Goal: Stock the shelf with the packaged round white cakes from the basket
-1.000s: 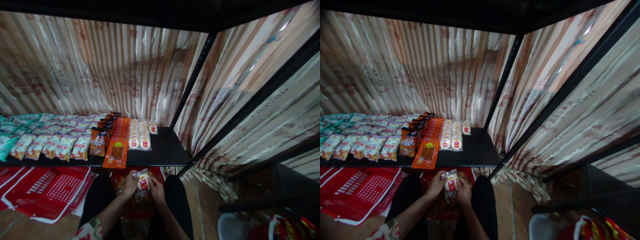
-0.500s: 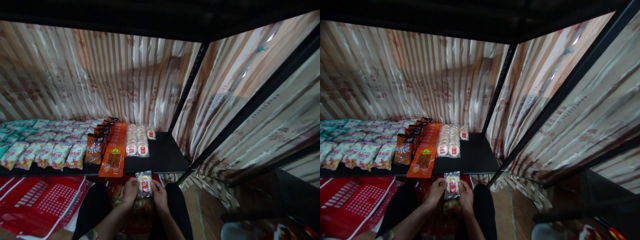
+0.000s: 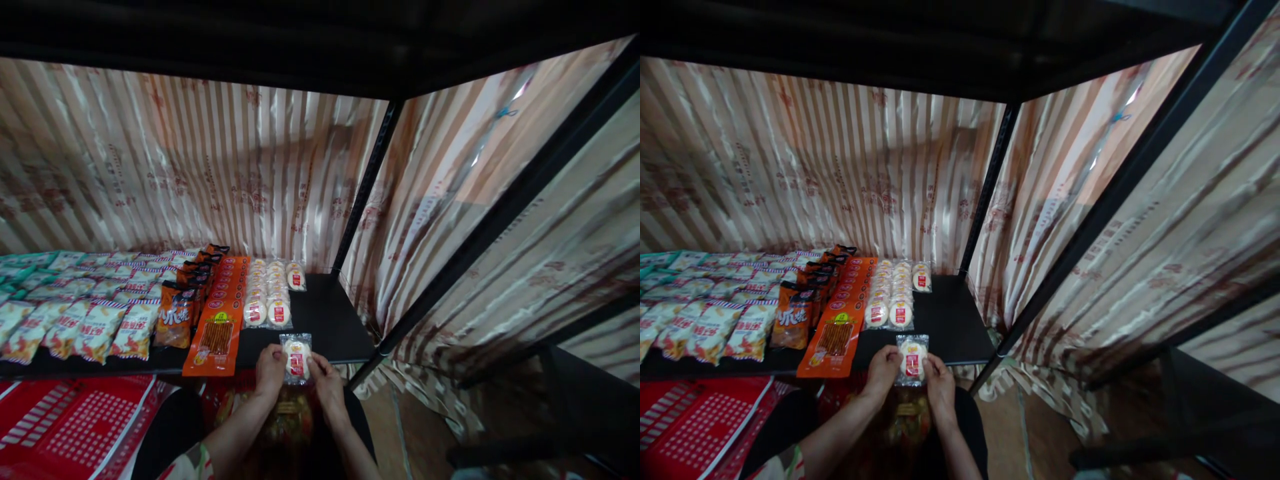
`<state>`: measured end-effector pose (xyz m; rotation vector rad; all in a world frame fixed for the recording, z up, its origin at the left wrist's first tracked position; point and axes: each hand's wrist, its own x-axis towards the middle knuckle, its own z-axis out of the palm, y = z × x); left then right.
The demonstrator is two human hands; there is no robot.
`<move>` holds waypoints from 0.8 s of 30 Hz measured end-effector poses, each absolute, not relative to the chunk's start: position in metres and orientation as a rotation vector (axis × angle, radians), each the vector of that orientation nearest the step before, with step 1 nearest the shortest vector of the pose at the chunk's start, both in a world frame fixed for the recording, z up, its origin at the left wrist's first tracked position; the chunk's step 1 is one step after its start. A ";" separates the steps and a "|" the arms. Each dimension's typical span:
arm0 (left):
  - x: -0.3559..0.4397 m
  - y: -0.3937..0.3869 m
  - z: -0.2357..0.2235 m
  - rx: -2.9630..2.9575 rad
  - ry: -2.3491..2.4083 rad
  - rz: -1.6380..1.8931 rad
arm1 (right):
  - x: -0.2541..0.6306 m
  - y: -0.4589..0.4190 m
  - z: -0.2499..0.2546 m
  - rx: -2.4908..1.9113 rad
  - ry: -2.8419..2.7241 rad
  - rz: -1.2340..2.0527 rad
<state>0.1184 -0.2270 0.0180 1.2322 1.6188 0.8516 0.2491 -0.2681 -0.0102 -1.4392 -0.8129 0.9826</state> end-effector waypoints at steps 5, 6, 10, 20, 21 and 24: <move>0.135 -0.208 0.025 1.334 1.651 0.852 | 0.265 -0.249 0.001 -1.443 -0.839 0.976; 0.139 -0.204 0.026 1.345 1.651 0.852 | 0.267 -0.245 0.004 -1.447 -0.848 0.964; 0.151 -0.191 0.033 1.372 1.637 0.853 | 0.276 -0.230 0.015 -1.471 -0.873 0.928; 0.175 -0.165 0.046 1.419 1.620 0.832 | 0.302 -0.187 0.006 -1.508 -0.875 0.857; 0.178 -0.162 0.046 1.431 1.623 0.829 | 0.303 -0.184 0.007 -1.509 -0.871 0.853; 0.186 -0.156 0.048 1.456 1.617 0.831 | 0.307 -0.173 0.008 -1.529 -0.877 0.828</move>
